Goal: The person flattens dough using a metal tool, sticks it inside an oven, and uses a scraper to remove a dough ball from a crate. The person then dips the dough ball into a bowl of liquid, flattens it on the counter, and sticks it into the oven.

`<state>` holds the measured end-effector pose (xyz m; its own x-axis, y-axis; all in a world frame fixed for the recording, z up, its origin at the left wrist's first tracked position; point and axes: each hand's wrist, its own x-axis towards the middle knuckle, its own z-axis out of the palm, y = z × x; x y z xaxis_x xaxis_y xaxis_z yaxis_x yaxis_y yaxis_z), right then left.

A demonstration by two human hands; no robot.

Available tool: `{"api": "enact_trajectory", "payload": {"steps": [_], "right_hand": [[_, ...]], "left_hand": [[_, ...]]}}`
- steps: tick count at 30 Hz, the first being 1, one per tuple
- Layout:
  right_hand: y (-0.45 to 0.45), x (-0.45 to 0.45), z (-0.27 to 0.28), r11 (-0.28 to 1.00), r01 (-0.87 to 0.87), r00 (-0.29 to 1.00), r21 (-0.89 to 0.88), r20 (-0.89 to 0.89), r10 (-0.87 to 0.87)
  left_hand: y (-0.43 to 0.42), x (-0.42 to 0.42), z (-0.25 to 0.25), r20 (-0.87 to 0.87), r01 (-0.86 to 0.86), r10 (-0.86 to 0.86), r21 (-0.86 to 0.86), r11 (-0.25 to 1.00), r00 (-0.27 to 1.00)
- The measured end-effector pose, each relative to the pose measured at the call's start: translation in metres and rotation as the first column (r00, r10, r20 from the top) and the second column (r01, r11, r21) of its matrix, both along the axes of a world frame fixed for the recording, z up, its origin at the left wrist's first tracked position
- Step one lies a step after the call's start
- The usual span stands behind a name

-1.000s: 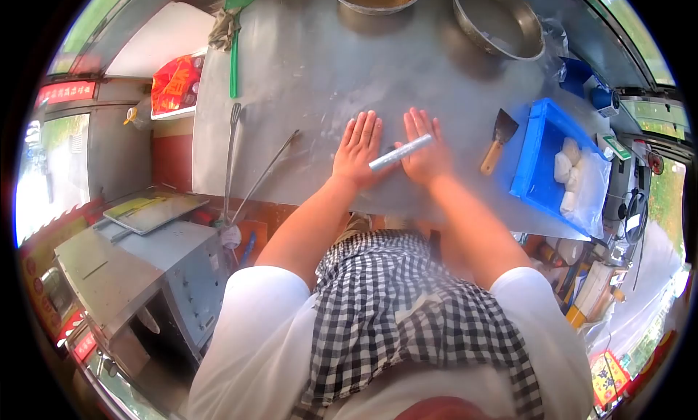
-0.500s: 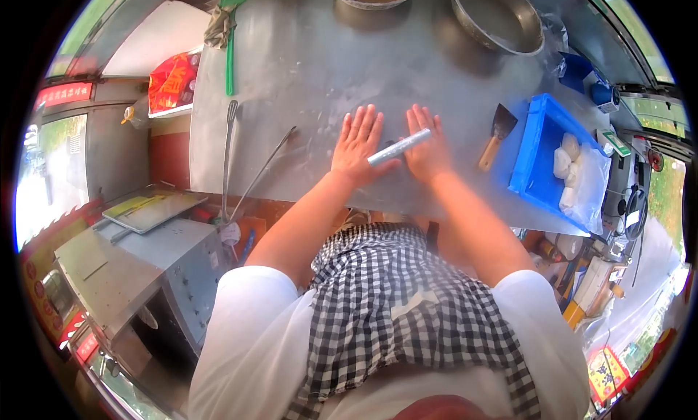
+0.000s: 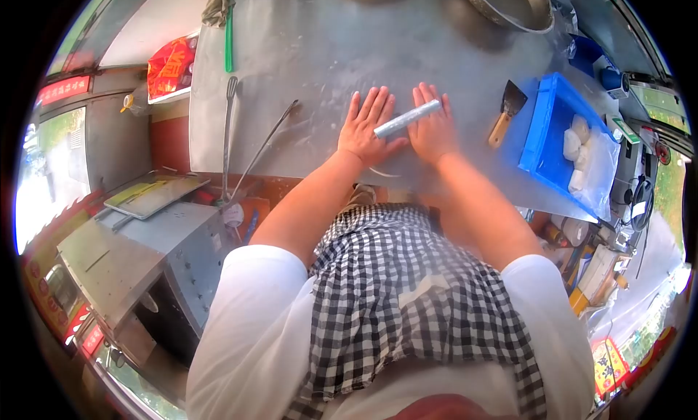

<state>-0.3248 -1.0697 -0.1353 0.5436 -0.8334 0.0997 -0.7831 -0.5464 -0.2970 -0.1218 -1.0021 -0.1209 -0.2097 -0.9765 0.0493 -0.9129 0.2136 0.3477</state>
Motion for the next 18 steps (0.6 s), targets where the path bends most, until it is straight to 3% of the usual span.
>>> {"api": "enact_trajectory", "payload": {"steps": [4,6,8,9,11,12,14,15,16,18], "right_hand": [[0.018,-0.005,0.005,0.999,-0.014,1.000,0.051,0.005,0.014],[-0.004,0.002,0.006,1.000,-0.013,0.999,0.001,-0.032,0.013],[-0.011,0.002,-0.002,0.999,0.025,0.998,0.023,0.050,-0.026],[0.002,-0.001,-0.003,0.996,0.035,0.995,0.080,0.089,-0.043],[0.015,-0.010,0.002,0.996,0.035,0.999,0.088,0.007,-0.035],[0.007,-0.009,0.004,0.997,0.039,0.999,0.063,-0.023,-0.037],[0.001,-0.006,0.006,0.998,0.027,0.999,0.064,-0.043,-0.025],[0.003,-0.007,0.008,0.997,0.024,0.998,0.068,-0.060,-0.020],[-0.001,-0.007,0.009,0.995,0.044,0.997,0.089,-0.061,-0.039],[0.002,-0.007,0.010,0.988,0.070,0.996,0.139,-0.061,-0.062]], "left_hand": [[-0.002,0.000,0.005,0.078,-0.004,0.003,0.016,1.000,0.997],[0.010,0.004,-0.002,0.058,0.027,-0.029,0.038,0.999,0.998],[-0.007,0.009,0.006,-0.027,0.037,-0.036,0.065,0.997,0.999],[-0.005,0.013,0.012,-0.044,0.006,-0.003,0.075,0.997,0.999],[-0.007,0.027,0.022,-0.068,-0.051,0.057,0.098,0.994,0.996],[-0.006,0.035,0.022,-0.063,-0.107,0.109,0.032,0.994,0.992],[-0.012,0.047,0.027,-0.414,-0.295,0.370,0.236,0.926,0.832],[-0.011,0.049,0.030,-0.546,-0.342,0.494,0.362,0.867,0.676],[-0.014,0.039,0.037,-0.672,-0.442,0.536,0.330,0.834,0.511],[-0.024,0.034,0.056,-0.585,-0.381,0.391,0.148,0.913,0.711]]}}
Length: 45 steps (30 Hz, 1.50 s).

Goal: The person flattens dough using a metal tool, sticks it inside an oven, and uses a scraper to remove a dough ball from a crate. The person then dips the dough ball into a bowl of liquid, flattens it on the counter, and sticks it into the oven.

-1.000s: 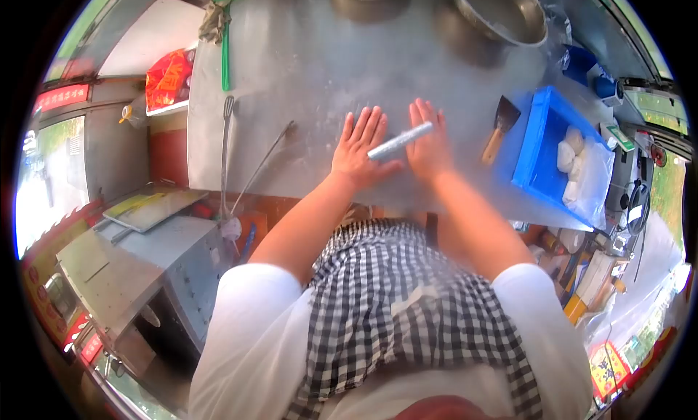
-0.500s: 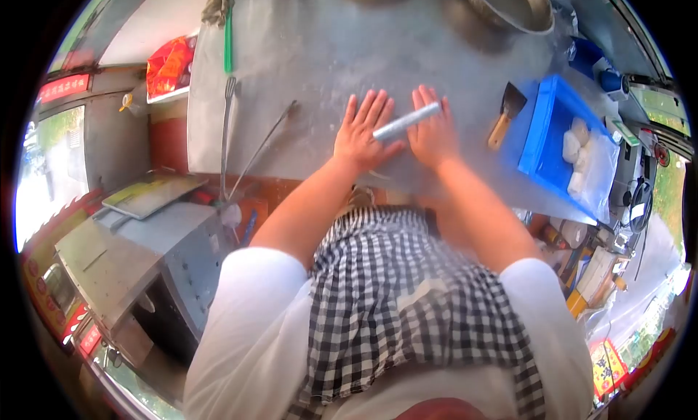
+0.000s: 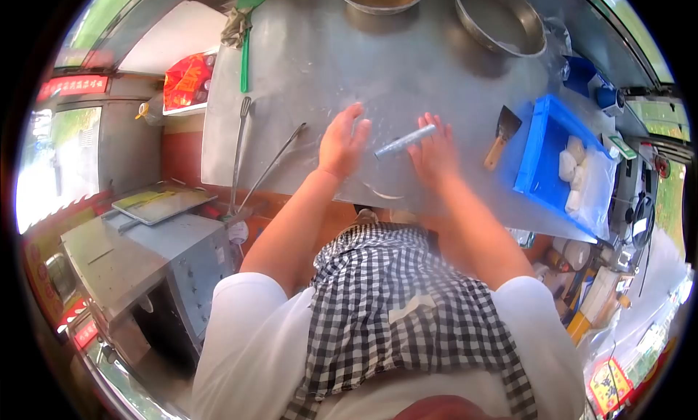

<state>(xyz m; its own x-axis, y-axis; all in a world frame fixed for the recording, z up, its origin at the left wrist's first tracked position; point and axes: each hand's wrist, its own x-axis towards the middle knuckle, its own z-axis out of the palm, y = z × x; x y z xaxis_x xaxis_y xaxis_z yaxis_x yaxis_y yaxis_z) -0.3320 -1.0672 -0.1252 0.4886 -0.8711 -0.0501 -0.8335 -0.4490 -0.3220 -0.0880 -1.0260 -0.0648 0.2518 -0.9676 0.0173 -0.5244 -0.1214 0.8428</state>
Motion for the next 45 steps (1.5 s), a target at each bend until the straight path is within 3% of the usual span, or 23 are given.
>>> {"api": "enact_trajectory", "payload": {"steps": [1,4,6,7,12,15,19,21,23,25,29,31,34,41,45], "right_hand": [[0.002,-0.001,0.000,1.000,-0.020,1.000,-0.008,0.011,0.020],[-0.001,-0.009,-0.001,0.998,-0.062,0.995,-0.007,0.081,0.062],[-0.010,-0.015,-0.004,0.996,-0.086,0.983,0.025,0.167,0.081],[-0.010,-0.017,-0.004,0.999,-0.018,0.972,0.040,0.233,0.009],[0.003,-0.038,-0.007,0.966,0.234,0.827,0.112,0.499,-0.259],[-0.001,-0.055,0.009,0.939,0.328,0.771,0.102,0.546,-0.329],[-0.022,-0.074,0.039,0.854,0.436,0.550,0.284,0.668,-0.502],[-0.026,-0.079,0.041,0.822,0.481,0.498,0.303,0.677,-0.541],[-0.030,-0.079,0.033,0.806,0.501,0.581,0.314,0.568,-0.582],[-0.019,-0.081,0.028,0.788,0.527,0.651,0.318,0.446,-0.614],[-0.006,-0.051,0.015,0.762,0.562,0.711,0.321,0.283,-0.643],[0.002,-0.038,0.014,0.783,0.547,0.747,0.298,0.250,-0.617],[0.001,-0.025,0.027,0.732,0.567,0.772,0.378,0.065,-0.632],[0.002,-0.004,0.049,0.668,0.629,0.748,0.397,-0.074,-0.660],[-0.003,-0.008,0.036,0.631,0.641,0.730,0.437,-0.096,-0.676]], "left_hand": [[0.000,-0.004,0.010,0.112,0.067,-0.062,-0.035,0.997,0.992],[0.000,-0.040,0.038,0.194,0.244,-0.262,0.111,0.963,0.945],[-0.006,-0.061,0.045,0.207,0.284,-0.355,0.307,0.908,0.912],[-0.010,-0.066,0.048,0.203,0.294,-0.398,0.403,0.867,0.895],[-0.014,-0.062,0.017,0.178,0.270,-0.329,0.289,0.918,0.927],[-0.015,-0.058,0.018,0.181,0.268,-0.313,0.235,0.934,0.932],[-0.031,-0.027,0.038,0.234,0.264,-0.296,0.161,0.951,0.926],[-0.057,0.002,0.068,0.135,0.218,-0.206,-0.083,0.972,0.969],[-0.091,0.041,0.070,-0.046,0.182,-0.196,-0.210,0.961,0.980],[-0.115,0.075,0.100,-0.078,0.190,-0.209,-0.202,0.961,0.975],[-0.139,0.127,0.106,0.123,0.107,-0.091,-0.127,0.986,0.988],[-0.147,0.151,0.090,0.264,0.115,-0.085,-0.099,0.988,0.961],[-0.163,0.182,0.059,0.419,0.078,-0.064,-0.015,0.997,0.906],[-0.164,0.212,0.009,0.487,-0.001,-0.083,0.171,0.985,0.869],[-0.158,0.207,-0.004,0.494,-0.032,-0.056,0.168,0.985,0.868]]}}
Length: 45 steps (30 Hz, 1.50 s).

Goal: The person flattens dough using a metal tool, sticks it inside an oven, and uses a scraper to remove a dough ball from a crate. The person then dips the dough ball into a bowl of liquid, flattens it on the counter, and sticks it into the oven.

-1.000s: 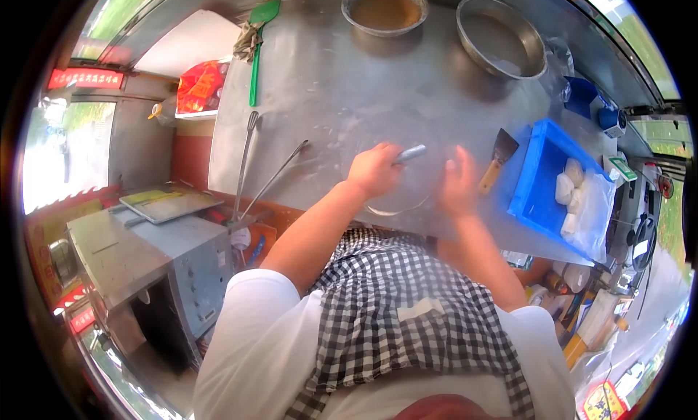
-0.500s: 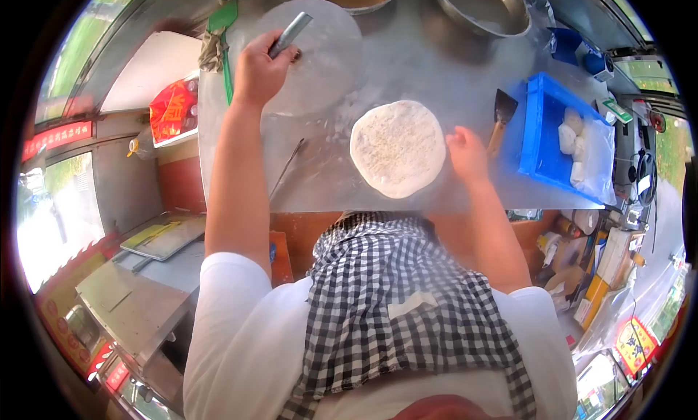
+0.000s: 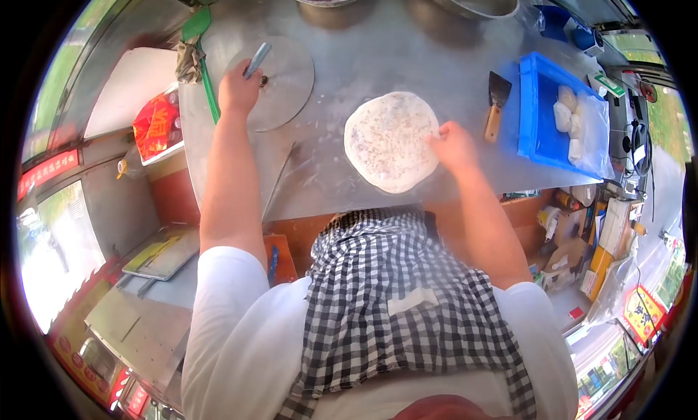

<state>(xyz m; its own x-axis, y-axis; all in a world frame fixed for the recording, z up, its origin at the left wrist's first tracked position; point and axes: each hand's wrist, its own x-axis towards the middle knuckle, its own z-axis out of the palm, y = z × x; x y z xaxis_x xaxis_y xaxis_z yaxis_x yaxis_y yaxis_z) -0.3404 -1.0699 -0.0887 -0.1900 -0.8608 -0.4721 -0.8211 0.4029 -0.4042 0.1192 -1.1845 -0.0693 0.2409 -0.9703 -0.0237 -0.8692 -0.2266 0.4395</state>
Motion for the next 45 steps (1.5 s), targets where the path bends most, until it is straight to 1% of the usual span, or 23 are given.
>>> {"api": "enact_trajectory", "payload": {"steps": [2,3,5,7,8,9,10,12,13,14,15,18,19,22,25,26,28,31,34,37,40,43,45], "right_hand": [[-0.003,-0.005,-0.006,0.999,-0.015,1.000,0.051,0.027,0.014],[-0.006,-0.008,-0.009,0.996,-0.032,0.999,0.078,0.043,0.028],[-0.006,-0.008,-0.010,0.992,-0.055,0.997,0.111,0.065,0.048],[-0.007,-0.007,-0.006,0.990,-0.071,0.995,0.119,0.078,0.062],[-0.006,-0.006,-0.005,0.993,-0.066,0.996,0.093,0.070,0.059],[-0.002,-0.006,-0.004,0.996,-0.062,0.996,0.070,0.064,0.057],[-0.003,-0.010,-0.004,0.997,-0.061,0.997,0.047,0.060,0.058],[0.002,-0.011,-0.003,0.998,-0.066,0.996,0.005,0.053,0.065],[0.004,-0.012,-0.002,0.998,-0.067,0.997,-0.014,0.048,0.068],[0.002,-0.011,-0.001,0.996,-0.086,0.995,0.015,0.043,0.086],[0.000,-0.010,0.001,0.994,-0.105,0.994,0.043,0.036,0.103],[-0.001,-0.012,-0.003,0.987,-0.139,0.990,0.083,0.050,0.135],[-0.003,-0.011,-0.002,0.985,-0.148,0.988,0.085,0.062,0.143],[-0.004,-0.018,0.010,0.991,-0.068,0.960,0.115,0.278,0.033],[-0.008,-0.030,0.006,0.979,0.050,0.842,0.200,0.519,-0.149],[-0.009,-0.033,0.008,0.950,0.106,0.761,0.294,0.591,-0.267],[-0.010,-0.037,0.014,0.856,0.174,0.552,0.487,0.672,-0.494],[-0.009,-0.042,0.004,0.842,0.157,0.469,0.516,0.711,-0.524],[-0.008,-0.035,0.006,0.815,0.149,0.428,0.560,0.706,-0.564],[-0.011,-0.021,0.014,0.828,0.117,0.534,0.549,0.668,-0.518],[-0.014,-0.003,0.019,0.875,0.064,0.742,0.479,0.564,-0.363],[-0.015,0.006,-0.003,0.916,0.034,0.785,0.401,0.556,-0.273],[-0.018,0.021,0.018,0.929,-0.009,0.802,0.369,0.558,-0.214]], "left_hand": [[0.002,-0.002,0.001,0.045,-0.017,0.018,-0.031,0.999,0.999],[0.005,-0.003,0.001,0.095,0.029,-0.014,-0.160,0.987,0.995],[0.022,-0.032,0.024,0.204,0.141,-0.062,-0.397,0.907,0.977],[0.057,-0.074,0.035,0.058,0.242,-0.238,-0.360,0.901,0.970],[0.079,-0.097,0.041,0.043,0.360,-0.367,-0.324,0.875,0.929],[0.105,-0.118,0.044,0.022,0.472,-0.487,-0.287,0.833,0.873],[0.133,-0.142,0.030,-0.109,0.528,-0.560,-0.224,0.819,0.822],[0.176,-0.176,0.016,-0.166,0.689,-0.742,-0.284,0.667,0.650],[0.191,-0.186,0.015,-0.143,0.733,-0.764,-0.219,0.644,0.629],[0.204,-0.192,0.014,-0.120,0.772,-0.788,-0.157,0.616,0.604],[0.218,-0.192,0.008,-0.134,0.796,-0.790,-0.011,0.605,0.598],[0.242,-0.184,-0.015,-0.047,0.725,-0.739,0.246,0.644,0.672],[0.241,-0.179,-0.015,-0.022,0.731,-0.758,0.287,0.619,0.651],[0.242,-0.180,-0.007,-0.021,0.712,-0.741,0.296,0.636,0.671],[0.238,-0.181,-0.001,-0.023,0.672,-0.686,0.230,0.704,0.727],[0.235,-0.183,0.000,-0.034,0.623,-0.628,0.186,0.760,0.777],[0.229,-0.189,0.002,-0.067,0.508,-0.503,0.102,0.856,0.862],[0.215,-0.197,0.005,-0.144,0.357,-0.360,-0.048,0.933,0.922],[0.203,-0.206,0.013,-0.364,0.208,-0.239,-0.123,0.970,0.900],[0.195,-0.209,0.009,-0.403,0.175,-0.234,-0.177,0.968,0.885],[0.191,-0.213,0.002,-0.507,0.121,-0.173,-0.134,0.984,0.844],[0.186,-0.222,-0.005,-0.708,0.000,0.014,0.019,1.000,0.707],[0.181,-0.234,-0.018,-0.838,-0.108,0.167,0.129,0.986,0.520]]}}
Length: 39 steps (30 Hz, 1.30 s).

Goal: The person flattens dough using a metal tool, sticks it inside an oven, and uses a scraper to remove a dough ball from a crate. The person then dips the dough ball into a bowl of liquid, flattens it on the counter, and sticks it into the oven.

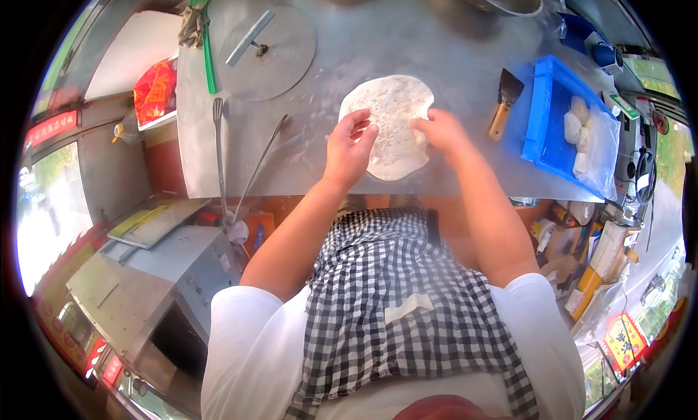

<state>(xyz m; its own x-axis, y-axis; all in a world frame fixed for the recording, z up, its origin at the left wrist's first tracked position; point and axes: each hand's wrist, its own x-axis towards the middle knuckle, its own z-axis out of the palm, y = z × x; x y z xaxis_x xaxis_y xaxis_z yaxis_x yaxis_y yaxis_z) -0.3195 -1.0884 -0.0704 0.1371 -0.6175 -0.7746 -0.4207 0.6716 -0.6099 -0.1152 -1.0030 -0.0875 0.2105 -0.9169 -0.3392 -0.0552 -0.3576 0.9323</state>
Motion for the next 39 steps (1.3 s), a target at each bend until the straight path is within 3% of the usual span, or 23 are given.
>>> {"api": "enact_trajectory", "payload": {"steps": [2,4,7,8,9,11,15,20,25,29,33,36,39], "right_hand": [[0.002,0.024,0.027,0.995,-0.087,0.995,-0.044,0.040,0.088],[0.011,0.046,0.046,0.975,-0.199,0.970,-0.098,0.124,0.211],[0.046,0.083,0.087,0.856,-0.418,0.894,-0.303,0.029,0.447],[0.055,0.091,0.098,0.790,-0.494,0.847,-0.363,0.008,0.532],[0.070,0.096,0.094,0.659,-0.517,0.806,-0.547,-0.050,0.590],[0.084,0.104,0.108,0.603,-0.597,0.728,-0.529,-0.041,0.685],[0.098,0.107,0.115,0.527,-0.688,0.605,-0.500,0.007,0.796],[0.103,0.094,0.130,0.469,-0.764,0.501,-0.442,0.050,0.864],[0.112,0.076,0.134,0.390,-0.788,0.398,-0.476,0.091,0.913],[0.131,0.070,0.135,0.375,-0.774,0.352,-0.511,0.145,0.925],[0.157,0.078,0.143,0.264,-0.757,0.271,-0.598,0.081,0.959],[0.175,0.087,0.152,0.212,-0.702,0.223,-0.680,0.073,0.972],[0.211,0.108,0.161,0.175,-0.630,0.199,-0.757,0.060,0.978]], "left_hand": [[-0.005,-0.003,-0.007,-0.225,-0.133,0.162,0.139,0.981,0.961],[-0.012,-0.005,-0.005,-0.410,-0.234,0.365,0.335,0.913,0.836],[0.002,0.012,-0.024,-0.664,-0.131,0.370,0.381,0.915,0.650],[0.013,0.021,-0.043,-0.756,-0.148,0.427,0.411,0.899,0.496],[0.020,0.026,-0.052,-0.795,-0.128,0.422,0.409,0.904,0.435],[0.031,0.033,-0.055,-0.844,-0.082,0.396,0.394,0.915,0.363],[0.055,0.032,-0.043,-0.860,-0.082,0.327,0.321,0.943,0.392],[0.074,0.023,-0.023,-0.787,-0.138,0.206,0.154,0.978,0.581],[0.091,0.014,0.000,-0.515,-0.194,0.115,-0.101,0.976,0.849],[0.112,0.019,0.017,-0.303,-0.223,0.137,-0.271,0.936,0.943],[0.134,0.037,0.060,-0.266,-0.295,0.198,-0.400,0.868,0.943],[0.159,0.050,0.085,-0.470,-0.458,0.257,-0.387,0.800,0.844],[0.195,0.071,0.115,-0.750,-0.663,0.265,-0.292,0.690,0.606]]}}
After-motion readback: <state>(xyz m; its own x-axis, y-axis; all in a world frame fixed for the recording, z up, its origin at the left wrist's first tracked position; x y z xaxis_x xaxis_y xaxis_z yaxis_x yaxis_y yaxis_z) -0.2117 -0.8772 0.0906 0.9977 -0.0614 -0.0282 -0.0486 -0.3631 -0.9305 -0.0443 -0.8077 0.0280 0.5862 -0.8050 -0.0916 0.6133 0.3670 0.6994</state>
